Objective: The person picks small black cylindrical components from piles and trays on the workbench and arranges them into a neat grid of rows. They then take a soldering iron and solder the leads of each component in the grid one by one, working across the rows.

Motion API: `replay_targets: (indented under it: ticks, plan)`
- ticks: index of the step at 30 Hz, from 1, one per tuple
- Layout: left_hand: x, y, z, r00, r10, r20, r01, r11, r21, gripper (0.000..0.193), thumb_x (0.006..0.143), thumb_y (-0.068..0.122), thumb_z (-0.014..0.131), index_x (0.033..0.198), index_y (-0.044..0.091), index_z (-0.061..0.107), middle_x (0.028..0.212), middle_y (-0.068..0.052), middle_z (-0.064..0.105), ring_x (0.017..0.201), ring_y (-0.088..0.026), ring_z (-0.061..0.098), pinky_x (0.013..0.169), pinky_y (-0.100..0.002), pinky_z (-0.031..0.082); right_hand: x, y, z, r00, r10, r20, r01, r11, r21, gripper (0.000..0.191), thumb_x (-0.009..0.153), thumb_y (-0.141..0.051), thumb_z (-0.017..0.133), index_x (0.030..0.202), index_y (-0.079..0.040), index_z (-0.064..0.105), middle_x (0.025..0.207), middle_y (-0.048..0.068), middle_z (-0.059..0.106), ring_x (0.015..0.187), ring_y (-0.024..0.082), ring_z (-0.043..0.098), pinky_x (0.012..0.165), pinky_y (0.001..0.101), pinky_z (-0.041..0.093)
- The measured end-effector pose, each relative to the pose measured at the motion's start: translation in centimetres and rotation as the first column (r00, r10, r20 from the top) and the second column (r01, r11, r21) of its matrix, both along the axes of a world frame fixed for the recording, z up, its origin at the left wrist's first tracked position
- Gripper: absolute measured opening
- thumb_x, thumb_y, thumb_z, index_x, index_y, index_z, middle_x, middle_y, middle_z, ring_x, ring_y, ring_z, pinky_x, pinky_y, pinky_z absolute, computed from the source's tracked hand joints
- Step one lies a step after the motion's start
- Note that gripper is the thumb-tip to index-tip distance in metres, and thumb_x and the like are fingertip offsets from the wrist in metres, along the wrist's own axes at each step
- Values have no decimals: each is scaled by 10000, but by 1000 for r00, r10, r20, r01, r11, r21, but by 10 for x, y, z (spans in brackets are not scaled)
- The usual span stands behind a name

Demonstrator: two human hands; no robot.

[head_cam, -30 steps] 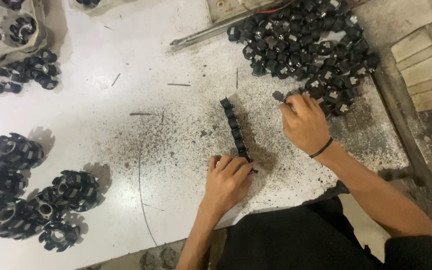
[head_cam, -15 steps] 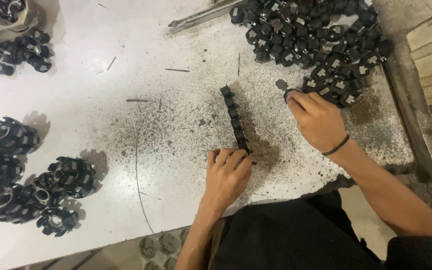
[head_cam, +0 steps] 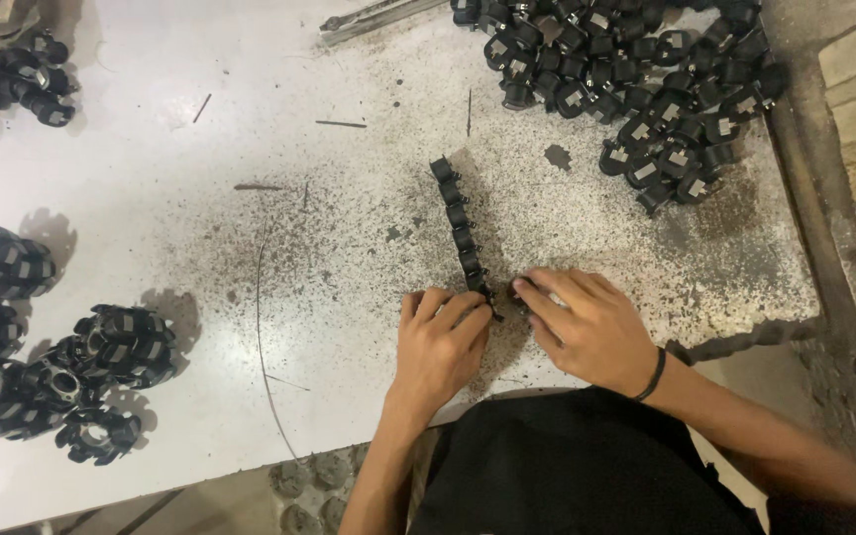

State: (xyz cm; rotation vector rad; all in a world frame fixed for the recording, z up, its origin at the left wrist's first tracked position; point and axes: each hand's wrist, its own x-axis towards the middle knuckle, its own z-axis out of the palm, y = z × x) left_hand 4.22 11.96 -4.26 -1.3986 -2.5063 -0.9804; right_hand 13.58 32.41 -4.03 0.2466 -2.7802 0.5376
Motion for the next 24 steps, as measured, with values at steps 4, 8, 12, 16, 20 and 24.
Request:
replay_targets:
  ticks: [4,8,12,16,20,24]
  plan:
    - [1,0,0,1000,9,-1,-9,1000,1,216,756,66,786,960,104,727,1091,-13,712,980,-244,614,859,-444,459,-3,-7,1,999,45,2,-45,998,51,350,801,-68,722,1144,2,711,1145,120,664,973,295,696,826,394,569]
    - [1,-1,-2,1000,18,-19,-17,1000,14,208,765,58,779,959,105,720,1100,-9,707,988,-236,617,864,-434,460,4,5,-2,1000,10,23,-11,999,34,342,827,-16,686,1166,28,699,1152,156,679,1010,290,694,824,350,583]
    - [1,-4,-6,1000,9,-10,-9,1000,-3,200,790,66,779,978,103,719,1111,-16,705,985,-240,609,854,-437,450,19,7,-2,984,-8,180,4,1000,20,350,834,-34,731,1164,80,717,1010,141,725,829,241,704,691,334,588]
    - [0,-6,-6,1000,5,27,-5,1000,-5,212,786,55,761,990,100,723,1112,-14,709,994,-241,607,855,-438,451,29,-20,-8,984,127,126,-101,976,-190,249,840,-86,778,1041,51,726,925,123,732,752,236,712,631,338,586]
    - [-1,-7,-4,999,-16,45,17,1000,-17,232,759,55,752,985,100,727,1092,-18,706,985,-255,603,849,-450,450,23,-41,-18,975,161,-151,-178,978,-106,228,800,-46,755,997,58,708,979,175,717,822,279,707,681,357,588]
    - [0,-5,-3,1000,-20,10,20,1000,-14,239,757,48,751,990,95,723,1109,-28,704,994,-260,601,851,-452,448,11,-41,-15,991,79,-108,-96,983,-160,111,836,-92,769,845,4,714,812,133,709,693,256,694,605,357,572]
